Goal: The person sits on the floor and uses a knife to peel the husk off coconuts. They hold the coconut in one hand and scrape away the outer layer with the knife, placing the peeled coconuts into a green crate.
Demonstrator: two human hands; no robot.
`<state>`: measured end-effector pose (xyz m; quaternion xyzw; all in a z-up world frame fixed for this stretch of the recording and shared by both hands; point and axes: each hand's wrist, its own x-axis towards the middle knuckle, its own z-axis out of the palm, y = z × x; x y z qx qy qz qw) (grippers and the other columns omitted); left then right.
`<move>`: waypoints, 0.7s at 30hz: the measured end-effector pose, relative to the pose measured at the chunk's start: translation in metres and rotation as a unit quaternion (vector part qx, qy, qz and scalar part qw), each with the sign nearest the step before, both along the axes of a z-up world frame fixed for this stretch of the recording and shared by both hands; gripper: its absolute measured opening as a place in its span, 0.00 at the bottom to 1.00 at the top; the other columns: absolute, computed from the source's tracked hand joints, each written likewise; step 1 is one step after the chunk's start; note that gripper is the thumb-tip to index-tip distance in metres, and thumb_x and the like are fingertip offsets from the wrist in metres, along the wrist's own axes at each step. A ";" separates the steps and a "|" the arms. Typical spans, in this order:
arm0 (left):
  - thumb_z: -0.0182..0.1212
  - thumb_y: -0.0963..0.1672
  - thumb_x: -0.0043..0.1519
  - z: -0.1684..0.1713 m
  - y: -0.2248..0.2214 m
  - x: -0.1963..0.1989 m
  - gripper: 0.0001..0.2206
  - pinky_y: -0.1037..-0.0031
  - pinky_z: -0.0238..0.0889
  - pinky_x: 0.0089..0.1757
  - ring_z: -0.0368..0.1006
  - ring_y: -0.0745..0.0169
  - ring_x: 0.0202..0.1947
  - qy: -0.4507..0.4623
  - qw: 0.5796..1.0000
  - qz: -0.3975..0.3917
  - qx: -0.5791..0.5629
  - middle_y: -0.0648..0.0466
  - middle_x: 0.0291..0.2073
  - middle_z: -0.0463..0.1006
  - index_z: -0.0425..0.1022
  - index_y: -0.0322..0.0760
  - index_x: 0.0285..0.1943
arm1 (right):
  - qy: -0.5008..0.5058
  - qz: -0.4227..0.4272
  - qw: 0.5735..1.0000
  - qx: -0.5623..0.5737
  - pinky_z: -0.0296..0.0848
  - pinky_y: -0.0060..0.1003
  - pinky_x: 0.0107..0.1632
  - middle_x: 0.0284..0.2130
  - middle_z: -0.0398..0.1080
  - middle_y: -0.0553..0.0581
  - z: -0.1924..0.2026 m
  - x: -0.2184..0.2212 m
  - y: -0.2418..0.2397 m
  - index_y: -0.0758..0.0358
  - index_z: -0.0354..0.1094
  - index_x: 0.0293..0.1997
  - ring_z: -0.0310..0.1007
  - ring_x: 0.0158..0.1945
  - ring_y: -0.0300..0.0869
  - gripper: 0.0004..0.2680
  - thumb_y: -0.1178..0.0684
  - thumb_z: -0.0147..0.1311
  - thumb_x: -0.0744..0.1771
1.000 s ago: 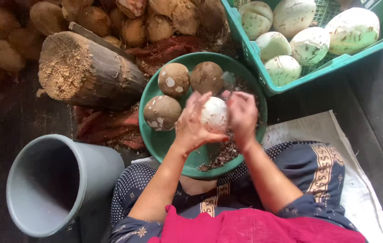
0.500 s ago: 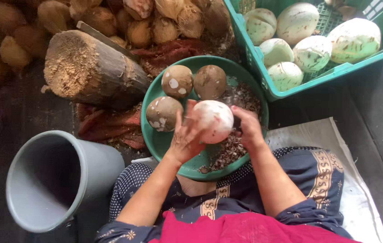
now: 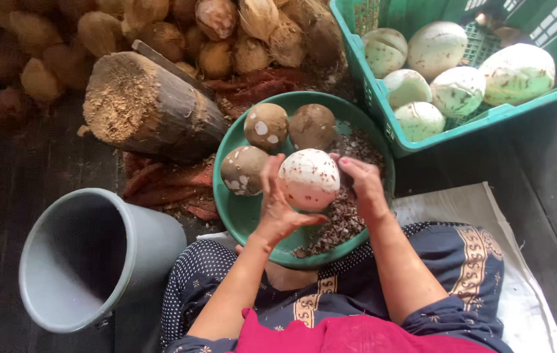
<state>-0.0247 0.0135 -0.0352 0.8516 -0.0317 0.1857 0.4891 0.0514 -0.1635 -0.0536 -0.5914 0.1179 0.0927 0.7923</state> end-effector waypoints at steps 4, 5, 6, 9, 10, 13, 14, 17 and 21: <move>0.85 0.57 0.23 0.001 -0.002 0.008 0.60 0.56 0.50 0.67 0.60 0.42 0.69 0.047 0.999 0.019 0.000 0.48 0.68 0.57 0.59 0.58 0.72 | 0.012 -0.011 1.000 0.012 0.50 0.23 0.12 0.24 0.74 0.55 0.013 -0.011 0.006 0.59 0.79 0.43 0.58 0.14 0.34 0.09 0.49 0.58 0.64; 0.85 0.56 0.21 0.001 0.002 0.008 0.59 0.59 0.55 0.64 0.64 0.45 0.66 0.069 0.998 0.006 -0.008 0.50 0.66 0.61 0.60 0.61 0.70 | 0.013 -0.005 1.000 0.000 0.50 0.24 0.12 0.25 0.72 0.55 0.005 -0.011 0.001 0.59 0.79 0.40 0.57 0.16 0.34 0.08 0.49 0.61 0.63; 0.85 0.56 0.19 0.000 0.006 0.009 0.59 0.61 0.60 0.62 0.69 0.48 0.63 0.091 0.996 -0.007 -0.015 0.53 0.65 0.64 0.61 0.64 0.68 | 0.015 0.001 1.000 -0.011 0.51 0.25 0.12 0.25 0.71 0.54 -0.004 -0.011 -0.004 0.59 0.79 0.37 0.57 0.17 0.35 0.07 0.49 0.63 0.62; 0.83 0.56 0.19 0.030 0.016 0.015 0.55 0.54 0.65 0.59 0.69 0.44 0.63 0.156 0.980 -0.020 0.118 0.55 0.65 0.64 0.63 0.67 0.65 | 0.014 0.020 1.000 -0.018 0.50 0.25 0.12 0.22 0.70 0.53 -0.009 -0.007 -0.013 0.56 0.80 0.37 0.58 0.17 0.34 0.08 0.47 0.62 0.61; 0.83 0.56 0.19 0.041 0.007 0.015 0.55 0.54 0.65 0.59 0.69 0.44 0.63 0.158 0.980 -0.022 0.118 0.55 0.65 0.64 0.63 0.67 0.65 | 0.016 0.019 1.000 -0.018 0.50 0.25 0.12 0.22 0.70 0.53 -0.014 -0.007 -0.013 0.56 0.80 0.37 0.58 0.17 0.34 0.08 0.47 0.62 0.61; 0.83 0.60 0.18 0.059 -0.011 0.025 0.58 0.59 0.66 0.57 0.74 0.52 0.59 0.184 0.980 0.001 0.082 0.61 0.60 0.71 0.59 0.63 0.66 | -0.161 -0.034 0.975 -0.149 0.67 0.30 0.43 0.36 0.76 0.58 -0.005 -0.014 -0.003 0.56 0.80 0.45 0.69 0.40 0.38 0.08 0.53 0.59 0.64; 0.77 0.62 0.24 0.052 -0.014 0.030 0.52 0.58 0.69 0.54 0.75 0.52 0.56 0.205 0.968 0.015 0.144 0.65 0.59 0.71 0.62 0.69 0.65 | -0.304 -0.071 0.926 -0.213 0.69 0.35 0.46 0.38 0.75 0.61 0.012 -0.025 0.005 0.61 0.80 0.41 0.72 0.43 0.45 0.07 0.57 0.58 0.63; 0.70 0.59 0.37 0.041 -0.014 0.032 0.39 0.59 0.70 0.52 0.77 0.51 0.52 0.200 0.961 0.015 0.193 0.68 0.56 0.71 0.67 0.73 0.63 | -0.466 -0.109 0.820 -0.315 0.71 0.40 0.53 0.45 0.72 0.61 0.022 -0.046 0.016 0.59 0.80 0.42 0.73 0.50 0.52 0.09 0.61 0.57 0.62; 0.77 0.58 0.25 0.037 -0.009 0.033 0.46 0.61 0.69 0.54 0.75 0.50 0.55 0.092 0.985 -0.021 0.144 0.59 0.53 0.73 0.71 0.62 0.61 | -0.171 -0.047 0.972 -0.156 0.73 0.43 0.49 0.40 0.78 0.58 0.005 -0.007 0.017 0.61 0.79 0.42 0.76 0.44 0.46 0.10 0.46 0.59 0.66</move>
